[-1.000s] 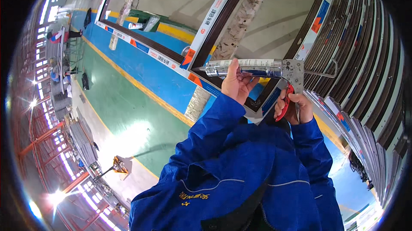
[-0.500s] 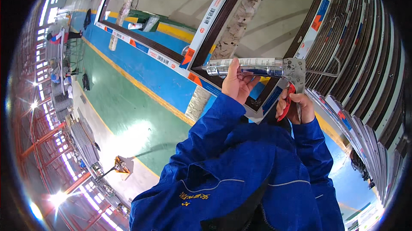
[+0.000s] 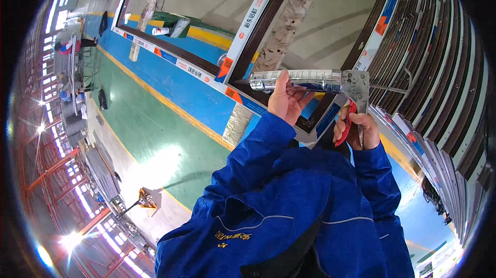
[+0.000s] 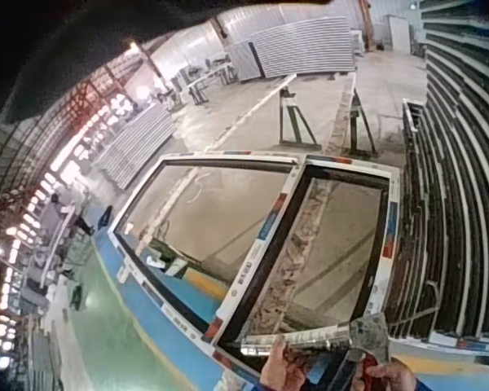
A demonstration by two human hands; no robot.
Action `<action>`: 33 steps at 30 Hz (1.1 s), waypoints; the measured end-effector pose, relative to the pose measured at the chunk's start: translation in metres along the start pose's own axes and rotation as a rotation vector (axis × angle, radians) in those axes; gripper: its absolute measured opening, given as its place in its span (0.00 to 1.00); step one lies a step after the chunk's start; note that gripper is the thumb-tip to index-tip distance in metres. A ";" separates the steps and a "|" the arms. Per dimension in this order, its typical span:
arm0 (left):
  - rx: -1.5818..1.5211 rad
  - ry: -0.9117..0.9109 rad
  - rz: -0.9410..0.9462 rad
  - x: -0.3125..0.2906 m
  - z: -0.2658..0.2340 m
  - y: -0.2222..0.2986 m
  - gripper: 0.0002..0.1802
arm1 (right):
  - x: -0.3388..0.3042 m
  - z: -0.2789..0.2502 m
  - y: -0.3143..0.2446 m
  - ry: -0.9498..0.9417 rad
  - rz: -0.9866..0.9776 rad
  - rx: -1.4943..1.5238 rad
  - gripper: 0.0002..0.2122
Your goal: Applying and smoothing sealant along the edges of a metal window frame.
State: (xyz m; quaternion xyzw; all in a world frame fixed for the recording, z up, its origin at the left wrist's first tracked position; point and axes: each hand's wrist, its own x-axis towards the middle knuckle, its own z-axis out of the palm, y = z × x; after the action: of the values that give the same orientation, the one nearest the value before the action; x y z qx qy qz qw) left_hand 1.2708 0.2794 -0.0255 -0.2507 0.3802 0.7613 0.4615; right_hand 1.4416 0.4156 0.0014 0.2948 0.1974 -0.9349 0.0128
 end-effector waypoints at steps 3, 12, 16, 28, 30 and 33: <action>0.000 -0.013 -0.005 -0.001 0.001 0.000 0.16 | 0.000 -0.001 0.001 -0.014 -0.016 0.007 0.12; 0.006 -0.033 -0.009 0.005 -0.013 0.002 0.17 | 0.004 0.001 0.006 -0.007 0.003 -0.024 0.12; -0.001 -0.024 -0.008 0.003 -0.009 0.004 0.19 | 0.002 0.009 0.005 0.032 -0.005 -0.060 0.12; -0.007 -0.063 -0.033 0.002 -0.007 0.008 0.19 | -0.003 0.017 0.007 0.032 -0.082 -0.148 0.12; -0.008 -0.073 -0.022 0.002 -0.007 0.007 0.19 | -0.005 0.018 0.008 0.041 -0.086 -0.148 0.12; -0.010 -0.094 -0.013 0.003 -0.008 0.007 0.19 | -0.007 0.021 0.008 0.065 -0.107 -0.155 0.12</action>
State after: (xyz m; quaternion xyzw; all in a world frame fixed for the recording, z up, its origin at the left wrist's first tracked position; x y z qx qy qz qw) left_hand 1.2638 0.2723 -0.0297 -0.2197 0.3526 0.7712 0.4823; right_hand 1.4371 0.3994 0.0179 0.3122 0.2848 -0.9061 -0.0209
